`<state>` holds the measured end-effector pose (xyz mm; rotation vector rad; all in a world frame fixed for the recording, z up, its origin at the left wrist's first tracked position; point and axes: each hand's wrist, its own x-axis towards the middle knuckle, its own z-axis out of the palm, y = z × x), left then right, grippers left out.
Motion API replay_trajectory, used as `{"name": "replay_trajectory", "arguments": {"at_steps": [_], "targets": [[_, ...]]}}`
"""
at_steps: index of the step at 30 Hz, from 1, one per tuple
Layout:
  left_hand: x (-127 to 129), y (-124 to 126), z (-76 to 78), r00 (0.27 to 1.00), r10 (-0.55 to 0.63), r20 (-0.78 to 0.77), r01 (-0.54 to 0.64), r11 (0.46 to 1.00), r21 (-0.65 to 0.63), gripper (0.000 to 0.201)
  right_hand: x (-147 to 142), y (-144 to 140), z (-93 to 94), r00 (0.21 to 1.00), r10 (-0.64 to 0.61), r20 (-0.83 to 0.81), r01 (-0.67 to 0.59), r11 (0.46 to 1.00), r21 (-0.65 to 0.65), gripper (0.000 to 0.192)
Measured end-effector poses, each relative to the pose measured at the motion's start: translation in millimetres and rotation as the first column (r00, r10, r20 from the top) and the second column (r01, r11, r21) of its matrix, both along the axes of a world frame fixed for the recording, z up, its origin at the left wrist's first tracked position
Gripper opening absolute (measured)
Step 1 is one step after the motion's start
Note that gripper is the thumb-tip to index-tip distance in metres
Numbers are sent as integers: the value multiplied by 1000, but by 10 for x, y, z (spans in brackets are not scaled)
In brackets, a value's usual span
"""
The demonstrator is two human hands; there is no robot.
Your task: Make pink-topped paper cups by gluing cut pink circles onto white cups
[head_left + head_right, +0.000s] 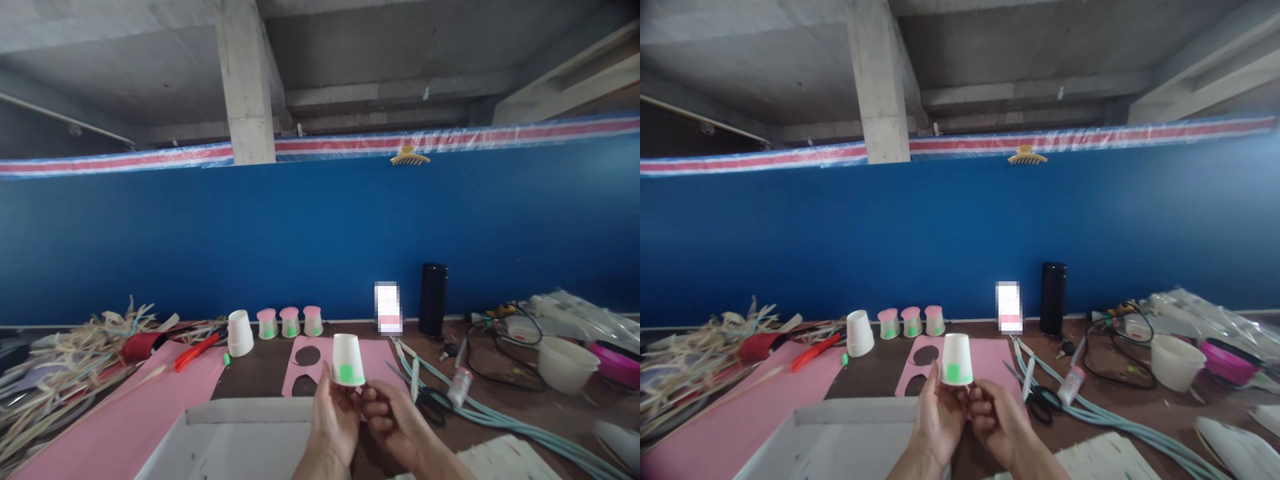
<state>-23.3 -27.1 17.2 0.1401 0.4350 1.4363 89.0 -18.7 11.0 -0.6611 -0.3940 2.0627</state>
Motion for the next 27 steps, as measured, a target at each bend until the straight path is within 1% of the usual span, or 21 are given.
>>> {"name": "replay_trajectory", "arguments": {"at_steps": [3,6,7,9,10,11,12,14,15,16,17,18,19,20,22,25,27], "targets": [[-29,29,-35,1000,0,-5,0,1000,12,28,-39,-16,-17,995,-15,97,11,999,40,11],[-69,52,-57,1000,-1,15,0,999,44,23,-44,-15,-18,974,-73,213,55,994,90,12],[-84,58,-61,1000,1,25,-3,999,53,21,-19,-7,-3,949,-118,291,82,988,133,13],[-112,67,-65,999,8,35,-10,998,66,19,97,22,56,839,-253,483,135,955,265,18],[-124,70,-64,999,10,37,-13,997,71,18,190,41,97,580,-439,686,120,879,461,22],[-134,71,-62,999,13,39,-15,997,71,18,302,62,143,457,-517,724,116,842,528,21],[-141,71,-58,999,15,41,-18,998,66,17,429,83,188,383,-563,732,118,816,566,20],[-146,66,-47,999,15,44,-17,999,45,15,687,121,258,162,-656,737,112,755,646,20],[-144,63,-42,999,18,44,-20,999,30,15,800,138,276,58,-663,747,109,748,655,22],[-139,59,-37,999,23,41,-23,1000,14,15,893,154,282,-159,-615,772,47,777,628,26],[-134,56,-34,999,25,36,-25,1000,0,15,961,169,274,-299,-543,785,-18,825,565,31],[-128,53,-33,999,26,29,-26,1000,-9,15,1004,186,257,-385,-484,786,-63,863,501,38],[-123,53,-34,999,26,24,-26,1000,-14,15,1024,203,233,-456,-440,773,-99,889,447,45],[-119,53,-37,999,28,18,-28,999,-16,16,1025,221,206,-496,-407,767,-122,907,402,52],[-115,59,-45,1000,28,11,-28,1000,-7,17,991,258,156,-533,-364,764,-149,929,339,60],[-116,72,-60,1000,29,12,-29,1000,3,18,924,303,117,-546,-318,776,-165,948,272,60],[-115,80,-67,1000,22,15,-22,1000,7,17,899,321,110,-557,-304,773,-169,953,253,58]]}}
